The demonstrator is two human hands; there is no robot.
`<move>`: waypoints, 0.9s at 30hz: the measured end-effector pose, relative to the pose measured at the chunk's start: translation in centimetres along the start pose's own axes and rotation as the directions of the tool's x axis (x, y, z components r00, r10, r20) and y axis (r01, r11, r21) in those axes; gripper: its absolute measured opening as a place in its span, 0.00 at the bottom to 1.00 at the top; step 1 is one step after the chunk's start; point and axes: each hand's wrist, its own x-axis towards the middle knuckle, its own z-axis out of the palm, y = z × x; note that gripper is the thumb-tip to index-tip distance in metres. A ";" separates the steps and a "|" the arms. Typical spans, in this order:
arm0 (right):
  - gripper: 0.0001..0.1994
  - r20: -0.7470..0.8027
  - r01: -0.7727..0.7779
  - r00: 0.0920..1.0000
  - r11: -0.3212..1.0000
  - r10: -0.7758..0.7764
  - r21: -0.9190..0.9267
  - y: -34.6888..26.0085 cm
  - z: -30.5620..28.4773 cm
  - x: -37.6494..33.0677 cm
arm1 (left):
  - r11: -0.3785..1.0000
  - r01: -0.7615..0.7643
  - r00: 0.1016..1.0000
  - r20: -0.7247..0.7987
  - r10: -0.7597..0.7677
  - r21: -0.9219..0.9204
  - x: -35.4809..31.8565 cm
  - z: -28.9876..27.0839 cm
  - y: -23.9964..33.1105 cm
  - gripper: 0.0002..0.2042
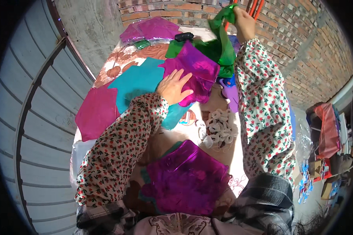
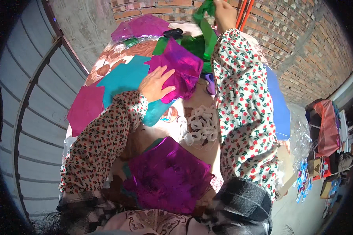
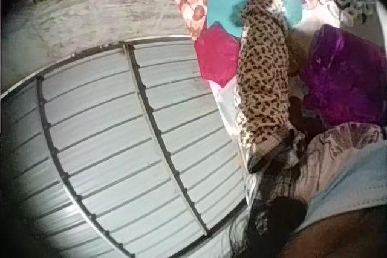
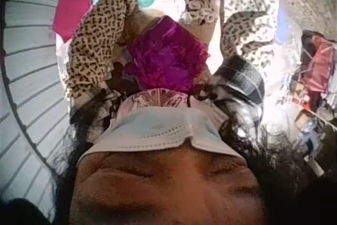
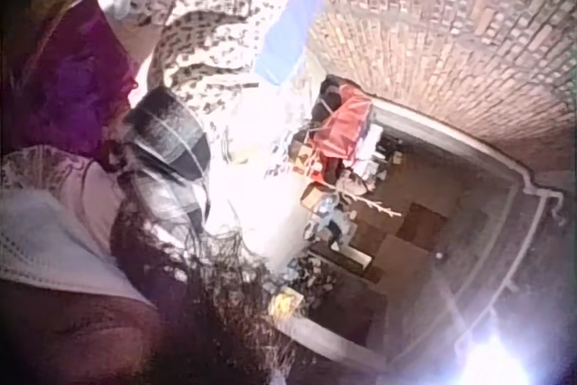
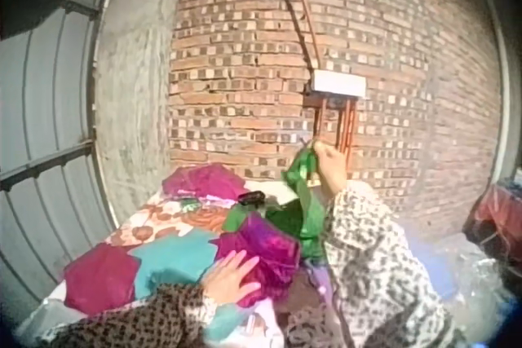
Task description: The recorder is folding and sorting colorful foil pouches at a workspace.
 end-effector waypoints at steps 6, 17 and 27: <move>0.14 0.029 0.104 0.995 0.968 -0.100 -0.226 -4.6 3.4 -1.4 | 0.951 -0.306 0.918 -0.281 0.281 -0.047 1.8 -0.6 1.7 0.32; 0.15 0.438 0.249 0.898 0.786 0.031 -0.566 -8.2 2.7 -9.1 | 0.368 0.262 0.915 0.109 -0.388 -0.892 7.0 -1.6 6.0 0.28; 0.10 0.563 0.480 0.821 0.654 -0.098 -0.585 -19.0 1.3 -18.9 | -0.837 -0.391 0.880 -0.422 -0.219 -0.383 10.8 4.1 -3.6 0.20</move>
